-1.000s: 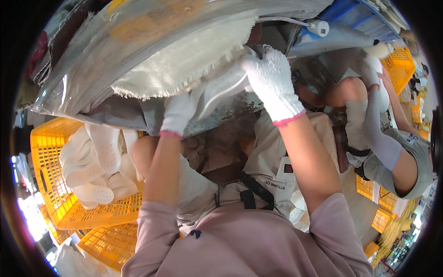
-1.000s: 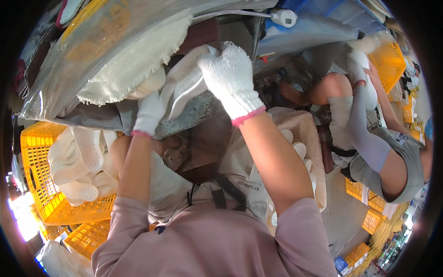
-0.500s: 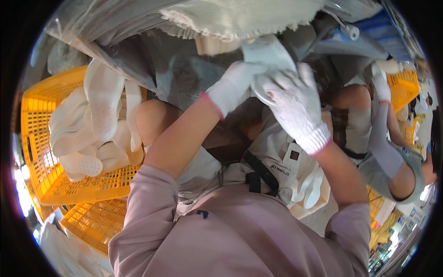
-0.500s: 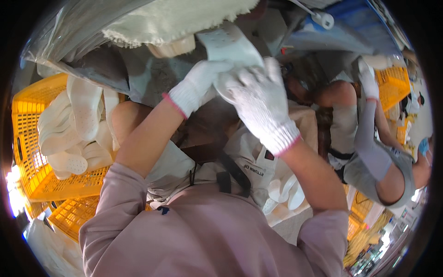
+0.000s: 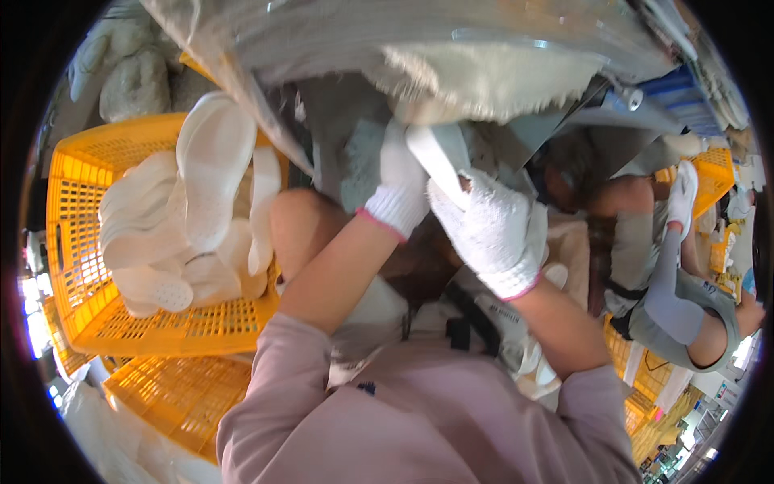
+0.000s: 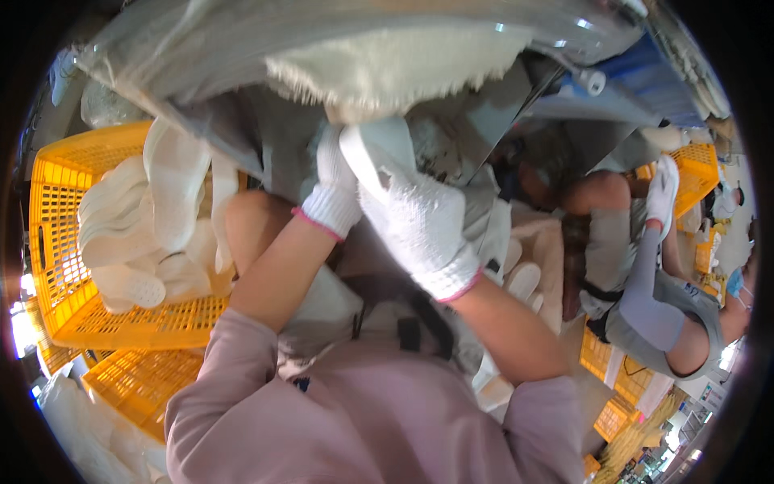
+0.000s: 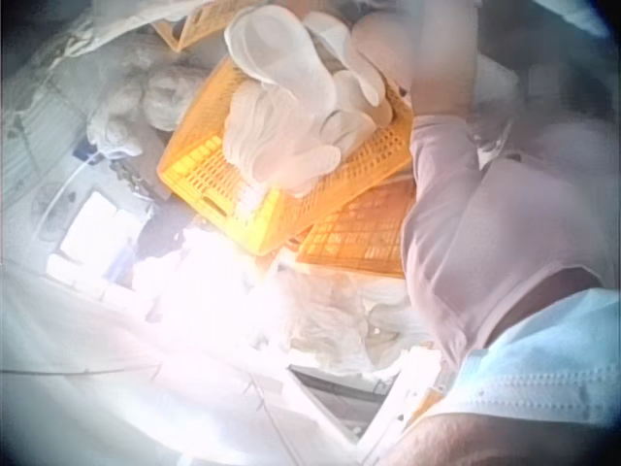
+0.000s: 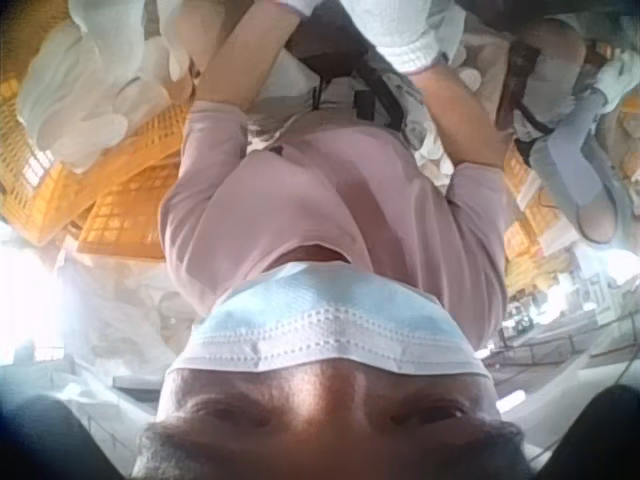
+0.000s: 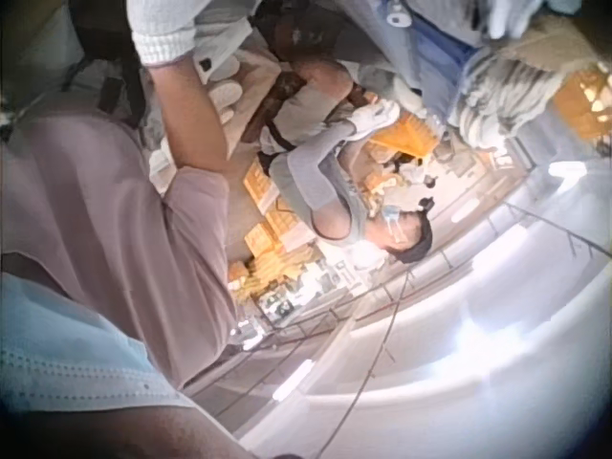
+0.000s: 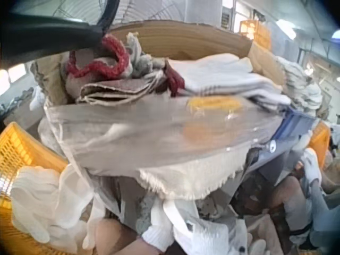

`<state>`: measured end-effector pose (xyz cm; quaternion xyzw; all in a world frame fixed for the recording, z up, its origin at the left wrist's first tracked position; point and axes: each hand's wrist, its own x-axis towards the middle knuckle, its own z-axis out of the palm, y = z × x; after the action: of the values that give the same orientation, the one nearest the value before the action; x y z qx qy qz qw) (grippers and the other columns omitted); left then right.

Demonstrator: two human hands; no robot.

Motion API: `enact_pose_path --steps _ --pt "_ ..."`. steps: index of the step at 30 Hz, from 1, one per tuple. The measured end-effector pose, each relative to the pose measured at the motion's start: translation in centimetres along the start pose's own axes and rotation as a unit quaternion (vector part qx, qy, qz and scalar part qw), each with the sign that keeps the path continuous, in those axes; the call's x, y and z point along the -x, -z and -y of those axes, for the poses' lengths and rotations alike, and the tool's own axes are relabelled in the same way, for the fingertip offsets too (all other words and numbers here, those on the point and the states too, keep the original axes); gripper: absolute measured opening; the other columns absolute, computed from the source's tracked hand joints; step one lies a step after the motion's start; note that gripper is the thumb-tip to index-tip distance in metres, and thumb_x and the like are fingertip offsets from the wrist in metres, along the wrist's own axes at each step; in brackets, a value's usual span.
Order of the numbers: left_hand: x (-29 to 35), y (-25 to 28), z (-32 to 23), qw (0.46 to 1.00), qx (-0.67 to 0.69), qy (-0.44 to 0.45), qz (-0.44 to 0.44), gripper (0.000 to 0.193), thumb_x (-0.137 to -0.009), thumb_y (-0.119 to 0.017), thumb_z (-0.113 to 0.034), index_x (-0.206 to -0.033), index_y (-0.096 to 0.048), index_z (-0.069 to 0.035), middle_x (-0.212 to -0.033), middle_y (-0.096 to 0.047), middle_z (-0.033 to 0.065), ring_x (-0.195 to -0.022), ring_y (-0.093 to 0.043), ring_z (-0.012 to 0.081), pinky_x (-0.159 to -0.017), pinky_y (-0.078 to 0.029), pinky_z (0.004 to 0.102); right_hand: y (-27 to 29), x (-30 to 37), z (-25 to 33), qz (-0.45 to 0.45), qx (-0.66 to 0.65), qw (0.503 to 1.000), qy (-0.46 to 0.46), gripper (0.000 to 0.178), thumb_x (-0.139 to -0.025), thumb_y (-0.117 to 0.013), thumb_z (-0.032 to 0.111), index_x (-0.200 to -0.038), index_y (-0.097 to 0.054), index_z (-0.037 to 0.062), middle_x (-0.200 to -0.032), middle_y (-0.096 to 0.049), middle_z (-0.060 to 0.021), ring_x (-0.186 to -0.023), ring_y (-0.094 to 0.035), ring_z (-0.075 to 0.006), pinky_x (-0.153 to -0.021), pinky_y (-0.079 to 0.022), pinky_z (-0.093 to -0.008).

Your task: The person sits on the floor and repeatedly picks white slipper soles from a large sack, wipes or inspects them, and places them into a yellow basket. The process is continuous and repetitive throughout the clip.

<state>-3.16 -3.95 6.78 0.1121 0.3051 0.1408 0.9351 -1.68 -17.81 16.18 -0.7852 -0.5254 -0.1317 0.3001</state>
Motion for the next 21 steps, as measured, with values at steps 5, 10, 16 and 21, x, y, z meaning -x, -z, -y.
enact_pose_path --steps 5,10,16,21 --pt "0.4 1.8 2.0 0.665 -0.529 -0.525 0.053 0.038 -0.110 -0.052 -0.027 -0.136 -0.065 -0.003 -0.129 -0.071 0.0123 -0.122 -0.067 0.0306 -0.107 -0.052 0.0393 -1.1 -3.2 0.4 0.068 0.060 0.991 -0.101 0.018 -0.095 -0.075 0.030 -0.102 -0.078 0.0141 -0.084 -0.072 -0.0135 -0.075 -0.070 -0.0362 -0.068 -0.057 -0.0470" --pt "0.1 0.3 0.8 0.999 -0.020 0.037 0.020 0.071 -0.108 -0.043 -0.066 -0.123 -0.065 -0.001 -0.113 -0.072 0.0156 -0.093 -0.072 0.0355 -0.088 -0.060 0.0523 3.1 -3.4 1.5 0.278 -0.200 0.908 -0.240 0.041 -0.094 -0.075 0.028 -0.125 -0.071 0.0009 -0.098 -0.073 -0.0209 -0.084 -0.070 -0.0268 -0.083 -0.056 -0.0373" --pt "-0.9 -0.9 -1.6 0.993 0.037 0.001 0.111 0.075 -0.106 -0.039 -0.070 -0.128 -0.063 -0.002 -0.115 -0.069 0.0172 -0.094 -0.069 0.0378 -0.087 -0.059 0.0561 2.4 -4.1 2.3 0.304 -0.384 0.807 -0.331 0.047 -0.095 -0.067 0.028 -0.136 -0.064 0.0055 -0.124 -0.071 -0.0211 -0.108 -0.073 -0.0355 -0.089 -0.059 -0.0434" --pt "1.2 0.4 0.7 0.982 0.082 0.026 0.168 0.072 -0.107 -0.036 -0.064 -0.132 -0.060 0.000 -0.120 -0.068 0.0202 -0.099 -0.067 0.0401 -0.089 -0.058 0.0567 4.5 -1.8 6.5 0.189 -0.210 0.933 -0.223 0.043 -0.092 -0.074 0.026 -0.124 -0.064 0.0005 -0.117 -0.068 -0.0242 -0.105 -0.068 -0.0445 -0.089 -0.056 -0.0503"
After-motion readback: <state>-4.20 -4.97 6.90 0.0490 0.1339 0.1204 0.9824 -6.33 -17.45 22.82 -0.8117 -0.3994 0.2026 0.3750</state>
